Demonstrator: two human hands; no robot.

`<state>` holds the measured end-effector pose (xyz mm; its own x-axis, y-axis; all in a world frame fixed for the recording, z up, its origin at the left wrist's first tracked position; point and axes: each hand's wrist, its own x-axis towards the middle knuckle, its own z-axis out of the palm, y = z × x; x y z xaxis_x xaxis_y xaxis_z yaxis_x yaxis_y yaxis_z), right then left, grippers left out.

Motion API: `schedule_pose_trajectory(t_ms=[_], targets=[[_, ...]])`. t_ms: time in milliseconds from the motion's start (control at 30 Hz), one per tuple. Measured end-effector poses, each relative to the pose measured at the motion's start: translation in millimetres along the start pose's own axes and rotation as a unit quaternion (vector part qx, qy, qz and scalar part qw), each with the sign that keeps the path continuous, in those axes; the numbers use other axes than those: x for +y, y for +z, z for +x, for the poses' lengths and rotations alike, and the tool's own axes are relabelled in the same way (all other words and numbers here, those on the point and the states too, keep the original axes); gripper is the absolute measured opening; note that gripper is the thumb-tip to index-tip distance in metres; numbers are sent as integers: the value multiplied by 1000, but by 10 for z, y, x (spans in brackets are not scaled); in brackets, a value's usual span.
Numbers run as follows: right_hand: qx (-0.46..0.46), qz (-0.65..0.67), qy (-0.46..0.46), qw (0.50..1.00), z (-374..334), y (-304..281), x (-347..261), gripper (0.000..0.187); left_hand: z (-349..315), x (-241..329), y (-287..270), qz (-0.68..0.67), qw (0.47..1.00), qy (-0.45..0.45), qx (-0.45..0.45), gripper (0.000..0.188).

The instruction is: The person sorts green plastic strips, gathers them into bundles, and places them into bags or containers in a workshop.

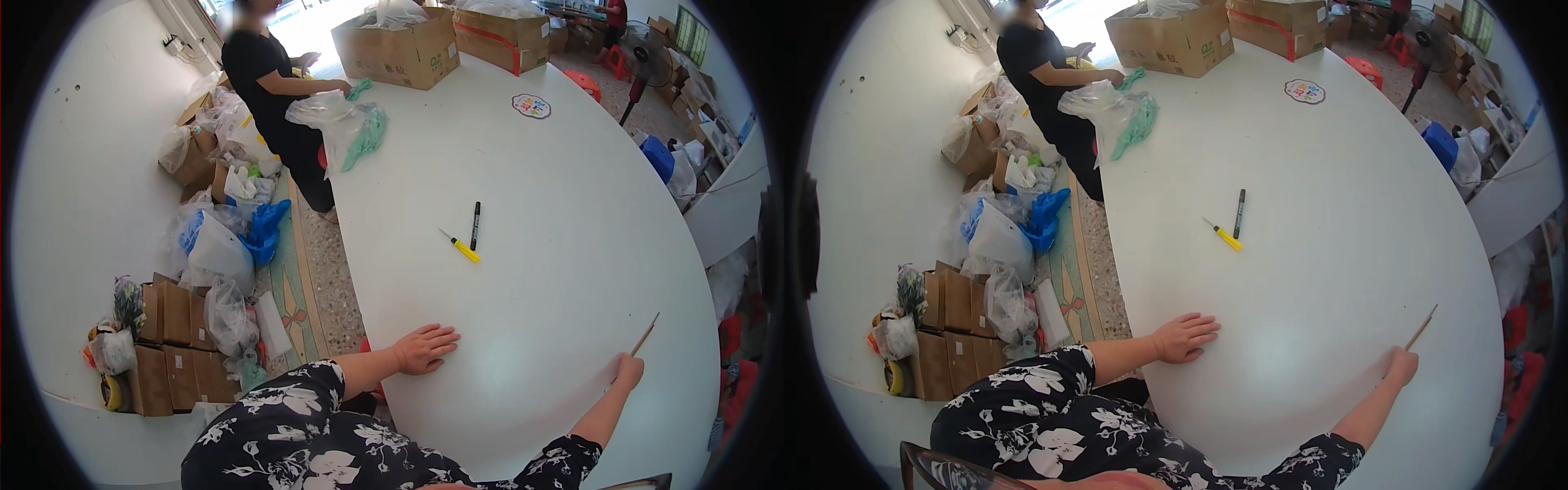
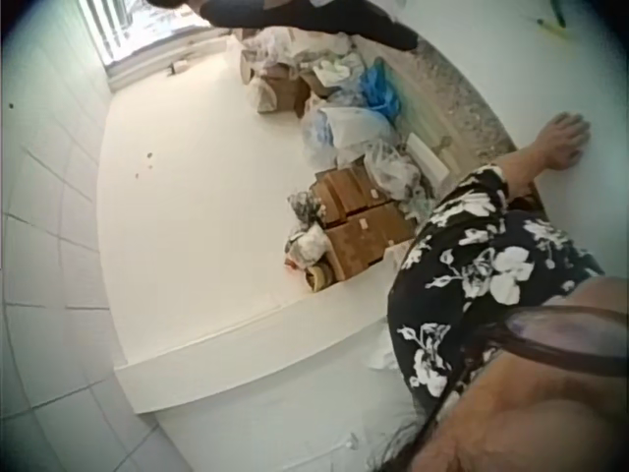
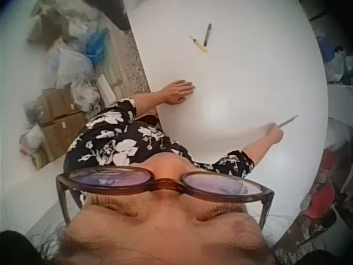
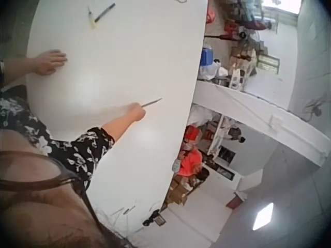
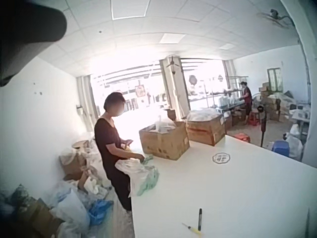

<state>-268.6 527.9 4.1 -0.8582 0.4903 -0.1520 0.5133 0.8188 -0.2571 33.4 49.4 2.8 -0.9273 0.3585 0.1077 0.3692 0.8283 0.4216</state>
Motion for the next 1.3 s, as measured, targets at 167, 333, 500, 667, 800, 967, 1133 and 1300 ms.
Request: schedule_pose_trajectory(t_ms=[167,333,500,667,800,967,1133,1300], targets=[[50,-56,-15,997,-265,14,-266,34,3,-10,21,-11,1000,2,5,47],[66,80,-86,991,-701,523,-1021,29,-1,-16,7,-9,1000,1,12,46],[-87,326,-429,838,-2316,896,-2454,31,-10,-21,12,-5,1000,-2,8,47],[-338,401,-492,695,-3799,1031,-2928,27,-18,-67,117,-42,999,-24,-3,44],[-397,416,-432,695,-3904,1055,-2516,30,-52,-120,236,-71,997,-25,24,41],[-459,496,-173,717,-3661,784,-1724,30,-123,-32,-14,-13,999,3,39,45],[-327,541,-20,775,-4035,313,-850,23,-140,-70,-30,-20,997,27,67,45],[-180,559,105,802,-5182,316,-98,29,-62,-167,123,-23,996,49,69,46]])
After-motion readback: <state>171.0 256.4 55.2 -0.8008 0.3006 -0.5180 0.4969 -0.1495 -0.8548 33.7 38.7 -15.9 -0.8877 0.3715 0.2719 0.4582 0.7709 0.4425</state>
